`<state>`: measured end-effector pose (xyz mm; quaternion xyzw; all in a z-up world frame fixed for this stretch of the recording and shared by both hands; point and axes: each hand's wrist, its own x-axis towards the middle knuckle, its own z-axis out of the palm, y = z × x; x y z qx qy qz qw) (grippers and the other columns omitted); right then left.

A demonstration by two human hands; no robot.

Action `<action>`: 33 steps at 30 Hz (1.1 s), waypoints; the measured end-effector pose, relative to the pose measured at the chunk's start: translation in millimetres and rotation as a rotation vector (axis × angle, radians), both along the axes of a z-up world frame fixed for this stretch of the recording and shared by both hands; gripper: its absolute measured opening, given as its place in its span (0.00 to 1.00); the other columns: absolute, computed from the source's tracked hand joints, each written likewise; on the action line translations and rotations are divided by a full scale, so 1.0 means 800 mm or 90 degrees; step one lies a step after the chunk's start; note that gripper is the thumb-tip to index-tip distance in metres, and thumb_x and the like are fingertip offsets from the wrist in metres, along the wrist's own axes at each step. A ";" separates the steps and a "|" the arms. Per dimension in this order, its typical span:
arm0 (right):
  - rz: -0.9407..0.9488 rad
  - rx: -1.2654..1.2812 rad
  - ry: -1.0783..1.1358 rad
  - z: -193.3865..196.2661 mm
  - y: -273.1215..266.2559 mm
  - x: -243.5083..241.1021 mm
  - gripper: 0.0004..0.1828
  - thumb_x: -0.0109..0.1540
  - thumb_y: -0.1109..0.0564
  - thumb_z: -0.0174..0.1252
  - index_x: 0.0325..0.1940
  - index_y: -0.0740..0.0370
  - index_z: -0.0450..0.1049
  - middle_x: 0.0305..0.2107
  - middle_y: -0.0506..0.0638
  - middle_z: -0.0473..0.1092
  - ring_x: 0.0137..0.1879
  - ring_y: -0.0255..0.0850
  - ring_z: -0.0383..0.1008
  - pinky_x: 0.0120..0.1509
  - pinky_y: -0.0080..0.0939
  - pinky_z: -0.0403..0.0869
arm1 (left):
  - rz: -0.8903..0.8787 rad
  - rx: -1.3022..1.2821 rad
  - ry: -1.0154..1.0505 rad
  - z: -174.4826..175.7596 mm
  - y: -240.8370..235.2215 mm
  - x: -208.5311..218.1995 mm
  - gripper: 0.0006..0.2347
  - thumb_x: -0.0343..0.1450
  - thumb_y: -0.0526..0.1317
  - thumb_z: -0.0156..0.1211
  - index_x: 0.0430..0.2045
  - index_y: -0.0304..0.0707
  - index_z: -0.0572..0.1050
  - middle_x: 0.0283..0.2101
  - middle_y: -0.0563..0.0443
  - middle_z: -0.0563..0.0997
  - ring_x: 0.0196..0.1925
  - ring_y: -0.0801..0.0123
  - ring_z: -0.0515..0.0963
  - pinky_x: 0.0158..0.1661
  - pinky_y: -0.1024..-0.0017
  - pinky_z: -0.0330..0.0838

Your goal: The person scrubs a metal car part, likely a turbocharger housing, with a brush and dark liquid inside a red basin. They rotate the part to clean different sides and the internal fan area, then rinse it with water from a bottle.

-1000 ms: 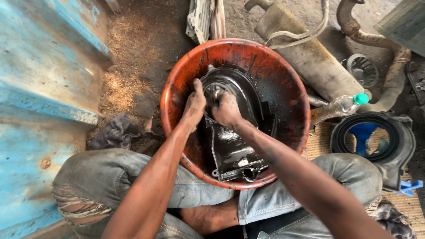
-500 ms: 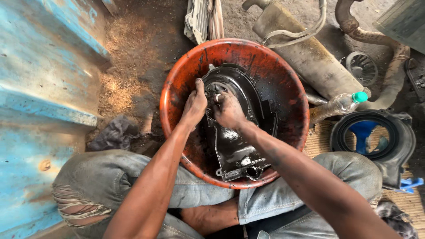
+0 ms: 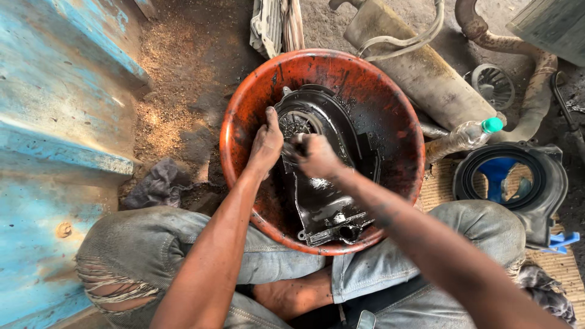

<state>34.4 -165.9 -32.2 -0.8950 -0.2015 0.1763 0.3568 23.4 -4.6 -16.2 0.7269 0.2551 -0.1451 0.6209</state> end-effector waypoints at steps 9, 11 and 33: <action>0.022 -0.270 -0.108 0.028 -0.022 0.021 0.11 0.58 0.61 0.59 0.44 0.65 0.79 0.31 0.63 0.78 0.37 0.53 0.81 0.48 0.50 0.80 | 0.039 0.004 0.010 -0.004 -0.001 0.002 0.47 0.70 0.73 0.26 0.65 0.20 0.59 0.69 0.26 0.63 0.72 0.42 0.63 0.68 0.56 0.55; -0.064 -0.093 -0.052 0.024 -0.011 0.012 0.12 0.56 0.62 0.59 0.43 0.63 0.83 0.32 0.63 0.79 0.36 0.50 0.83 0.47 0.46 0.82 | 0.039 0.000 -0.012 -0.005 0.000 0.005 0.47 0.70 0.73 0.28 0.64 0.19 0.60 0.68 0.24 0.64 0.71 0.42 0.64 0.68 0.56 0.57; 0.090 -0.323 -0.101 0.030 -0.023 0.049 0.18 0.52 0.64 0.59 0.46 0.63 0.79 0.43 0.62 0.78 0.55 0.53 0.77 0.67 0.49 0.72 | -0.007 0.074 -0.002 -0.011 0.000 0.012 0.44 0.72 0.69 0.26 0.62 0.18 0.62 0.64 0.17 0.65 0.68 0.32 0.65 0.66 0.52 0.59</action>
